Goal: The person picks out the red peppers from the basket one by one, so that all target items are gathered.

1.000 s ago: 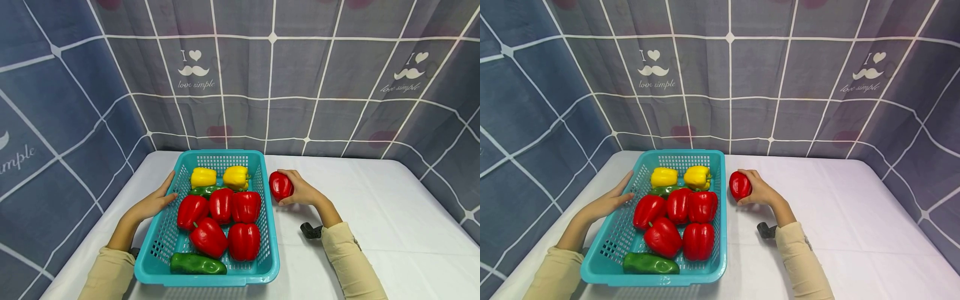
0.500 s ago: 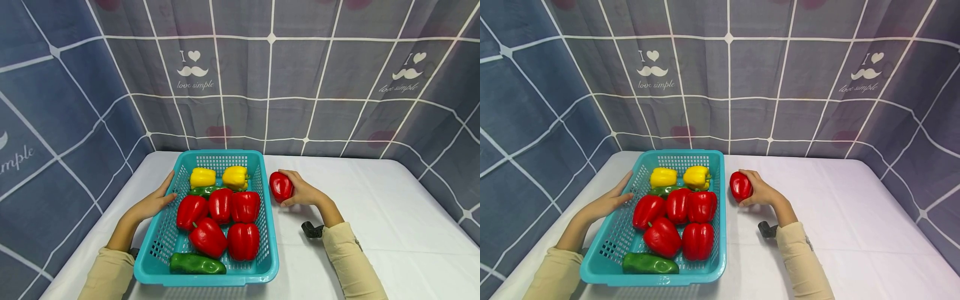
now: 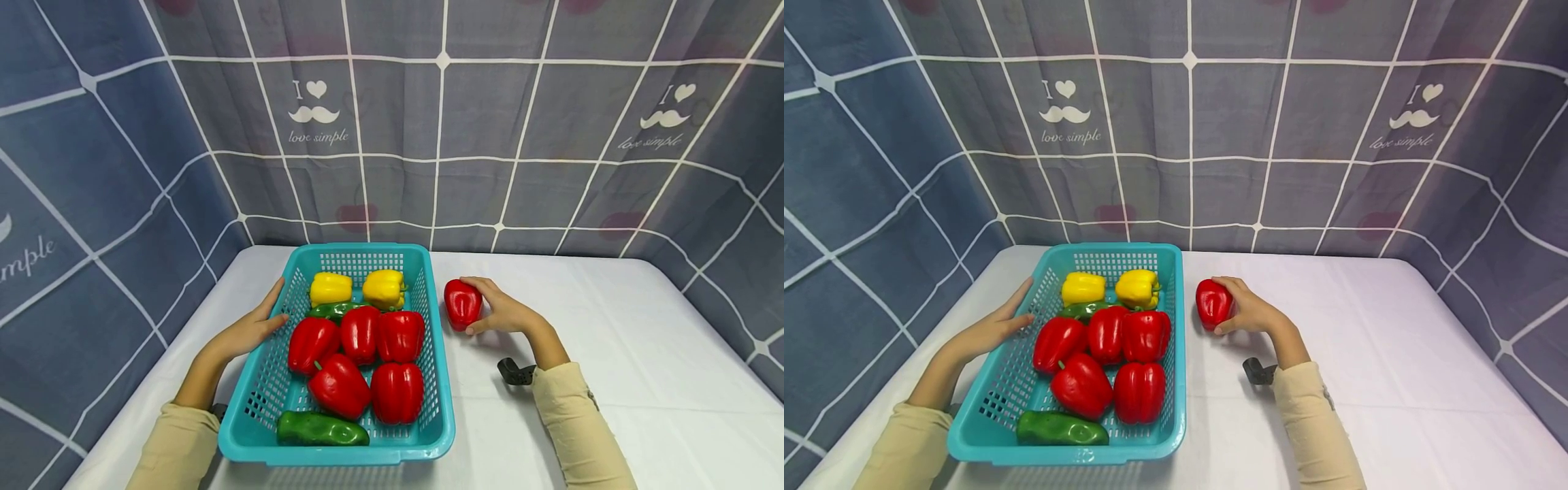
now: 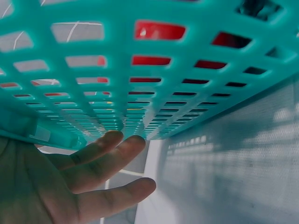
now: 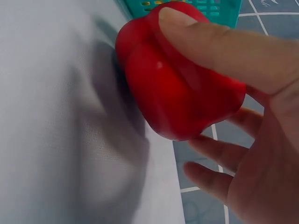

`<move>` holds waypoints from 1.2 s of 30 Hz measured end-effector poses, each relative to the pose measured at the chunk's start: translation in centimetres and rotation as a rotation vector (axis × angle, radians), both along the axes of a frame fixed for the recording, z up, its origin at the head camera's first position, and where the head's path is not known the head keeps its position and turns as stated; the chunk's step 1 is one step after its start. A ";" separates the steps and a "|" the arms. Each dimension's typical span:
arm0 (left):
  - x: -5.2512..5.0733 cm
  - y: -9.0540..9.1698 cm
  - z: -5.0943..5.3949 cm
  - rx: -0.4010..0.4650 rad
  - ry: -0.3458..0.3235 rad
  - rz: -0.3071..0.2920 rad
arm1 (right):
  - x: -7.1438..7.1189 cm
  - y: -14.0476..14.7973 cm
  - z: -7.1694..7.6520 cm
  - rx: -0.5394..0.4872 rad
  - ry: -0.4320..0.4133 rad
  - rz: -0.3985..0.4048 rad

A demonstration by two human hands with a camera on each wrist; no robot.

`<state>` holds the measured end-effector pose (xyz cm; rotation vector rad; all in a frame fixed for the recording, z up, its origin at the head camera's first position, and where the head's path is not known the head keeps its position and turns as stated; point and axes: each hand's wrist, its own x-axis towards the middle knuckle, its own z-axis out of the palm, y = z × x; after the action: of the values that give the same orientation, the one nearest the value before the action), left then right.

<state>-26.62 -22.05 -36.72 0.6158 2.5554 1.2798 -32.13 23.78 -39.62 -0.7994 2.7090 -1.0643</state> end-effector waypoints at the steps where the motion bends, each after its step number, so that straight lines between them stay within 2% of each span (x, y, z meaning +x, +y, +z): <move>1: 0.0 0.0 0.0 0.000 -0.001 0.000 | 0.0 0.0 0.0 -0.003 0.000 0.001; 11: 0.1 0.0 0.0 -0.007 -0.003 0.009 | -0.2 -0.3 -0.6 -0.052 0.036 0.017; 18: 0.0 0.0 0.0 -0.010 0.005 0.011 | -0.3 -0.7 -0.9 -0.048 0.022 -0.004; 24: 0.0 0.0 0.0 -0.014 0.007 0.011 | -0.3 -0.8 -0.9 -0.043 -0.029 -0.030; 31: 0.1 0.1 0.0 -0.015 0.001 0.010 | -0.1 -0.9 -0.3 -0.022 -0.042 -0.029; 36: -0.1 -0.1 -0.1 -0.014 -0.002 0.010 | 0.3 -1.1 0.6 -0.007 -0.014 -0.013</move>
<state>-26.69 -22.11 -36.79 0.5998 2.5664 1.2638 -31.81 22.64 -39.06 -0.7744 2.7041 -1.0786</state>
